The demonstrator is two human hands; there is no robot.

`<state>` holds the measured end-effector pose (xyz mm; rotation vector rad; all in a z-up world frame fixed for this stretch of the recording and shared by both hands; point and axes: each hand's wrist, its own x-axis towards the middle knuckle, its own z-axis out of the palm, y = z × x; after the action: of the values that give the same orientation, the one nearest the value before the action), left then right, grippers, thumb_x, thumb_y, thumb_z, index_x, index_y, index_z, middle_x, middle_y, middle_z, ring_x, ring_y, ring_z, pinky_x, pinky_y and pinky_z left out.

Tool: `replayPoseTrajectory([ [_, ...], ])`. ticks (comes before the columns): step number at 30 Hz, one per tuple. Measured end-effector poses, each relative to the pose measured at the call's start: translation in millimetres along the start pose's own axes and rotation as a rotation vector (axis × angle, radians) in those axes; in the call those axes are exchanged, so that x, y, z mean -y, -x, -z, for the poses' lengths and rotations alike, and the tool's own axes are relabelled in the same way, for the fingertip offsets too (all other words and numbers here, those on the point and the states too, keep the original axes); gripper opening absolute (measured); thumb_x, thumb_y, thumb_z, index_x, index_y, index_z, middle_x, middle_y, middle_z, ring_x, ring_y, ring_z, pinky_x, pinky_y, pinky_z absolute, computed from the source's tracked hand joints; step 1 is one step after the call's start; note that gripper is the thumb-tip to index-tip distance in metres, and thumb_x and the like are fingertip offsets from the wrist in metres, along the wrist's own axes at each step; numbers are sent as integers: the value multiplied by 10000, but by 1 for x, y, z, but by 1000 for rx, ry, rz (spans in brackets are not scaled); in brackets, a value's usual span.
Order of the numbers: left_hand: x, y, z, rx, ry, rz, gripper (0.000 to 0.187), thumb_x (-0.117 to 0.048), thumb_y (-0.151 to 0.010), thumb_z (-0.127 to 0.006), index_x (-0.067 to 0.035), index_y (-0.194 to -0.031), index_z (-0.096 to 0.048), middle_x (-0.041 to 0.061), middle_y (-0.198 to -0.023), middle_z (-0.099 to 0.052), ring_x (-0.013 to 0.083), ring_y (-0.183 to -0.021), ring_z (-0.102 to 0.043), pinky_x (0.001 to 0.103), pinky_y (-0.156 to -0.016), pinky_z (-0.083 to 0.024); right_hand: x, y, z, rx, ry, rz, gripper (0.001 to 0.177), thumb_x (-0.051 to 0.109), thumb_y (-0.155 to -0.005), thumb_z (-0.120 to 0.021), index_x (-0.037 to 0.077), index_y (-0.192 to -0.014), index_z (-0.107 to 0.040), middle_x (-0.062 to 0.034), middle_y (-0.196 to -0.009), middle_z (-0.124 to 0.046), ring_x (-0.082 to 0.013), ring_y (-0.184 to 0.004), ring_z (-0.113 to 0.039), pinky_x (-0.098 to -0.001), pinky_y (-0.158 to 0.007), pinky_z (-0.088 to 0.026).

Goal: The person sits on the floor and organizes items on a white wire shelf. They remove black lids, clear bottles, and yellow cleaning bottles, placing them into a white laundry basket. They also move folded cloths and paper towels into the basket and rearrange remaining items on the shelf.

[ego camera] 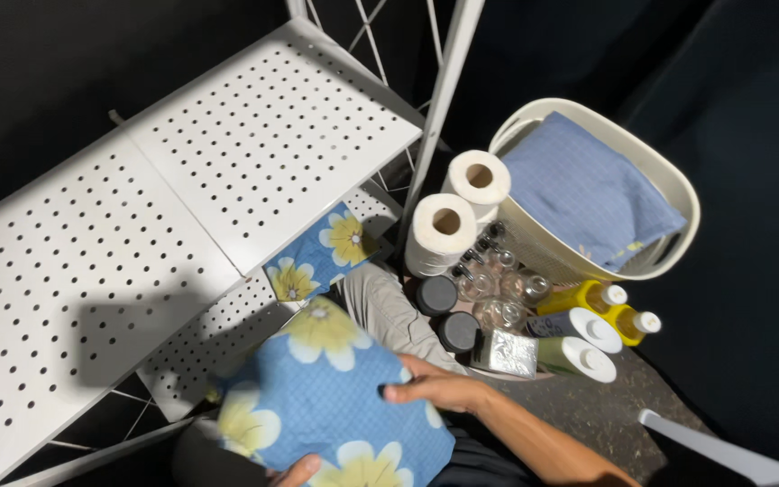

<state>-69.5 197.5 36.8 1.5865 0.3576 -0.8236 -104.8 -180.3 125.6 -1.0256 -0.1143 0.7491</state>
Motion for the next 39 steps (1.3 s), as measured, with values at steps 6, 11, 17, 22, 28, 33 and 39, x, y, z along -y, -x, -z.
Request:
replayPoseTrajectory([
  [6, -49, 52, -109, 84, -429, -1135, 369, -149, -950, -816, -124, -1309, -899, 260, -1793, -413, 408, -1706, -359, 535, -1468, -222, 42, 63, 24, -424, -197, 387, 1091, 236, -866, -949, 107, -1779, -365, -162, -1566, -710, -320, -1359, -734, -497, -1182, -612],
  [11, -193, 48, -219, 447, -373, -381, 924, -503, -788, -914, -56, -1555, -661, 99, -1444, -840, 247, -1389, -768, 327, -1222, -529, 124, 160, 71, -907, 264, 558, 916, 300, -788, -933, 79, -1620, -620, -111, -1467, -773, -276, -1309, -758, -474, -1139, -648],
  [17, -204, -40, -323, 939, 1, -509, 1225, -118, -924, -941, -46, -1836, -126, 234, -1696, -519, 349, -1481, -604, 492, -1101, -609, 207, 229, 123, -1168, 548, 682, 747, 209, -852, -962, 115, -1549, -712, -63, -1523, -723, -169, -1334, -641, -420, -1166, -562],
  [22, -252, -49, -415, 1005, 46, -455, 1260, -204, -949, -921, -27, -1824, -32, 278, -1620, -501, 377, -1464, -605, 604, -1201, -511, 257, 266, 185, -1211, 756, 685, 758, 98, -909, -966, 56, -1605, -667, -167, -1571, -686, -263, -1410, -616, -470, -1192, -547],
  [28, -260, -120, -490, 978, 29, -308, 1221, -226, -1024, -867, -29, -1818, 39, 301, -1680, -434, 352, -1507, -523, 630, -1297, -400, 292, 276, 247, -1231, 936, 613, 719, 18, -935, -967, -11, -1590, -671, -293, -1532, -685, -440, -1423, -634, -585, -1183, -521],
  [33, -294, -72, -478, 897, -88, -249, 1330, -316, -1019, -859, 183, -1724, 152, 445, -1766, -50, 630, -1664, -173, 625, -1377, -338, 277, 256, 293, -1322, 1113, 427, 685, 124, -919, -992, 166, -1556, -746, -150, -1495, -751, -425, -1430, -658, -566, -1215, -488],
  [39, -290, -52, -448, 805, -185, -280, 1226, -255, -1025, -773, 46, -1812, 118, 461, -1804, -137, 633, -1667, -229, 657, -1365, -303, 217, 234, 309, -1348, 1282, 27, 563, 276, -1000, -908, 263, -1543, -762, -198, -1519, -736, -468, -1413, -684, -614, -1221, -494],
])
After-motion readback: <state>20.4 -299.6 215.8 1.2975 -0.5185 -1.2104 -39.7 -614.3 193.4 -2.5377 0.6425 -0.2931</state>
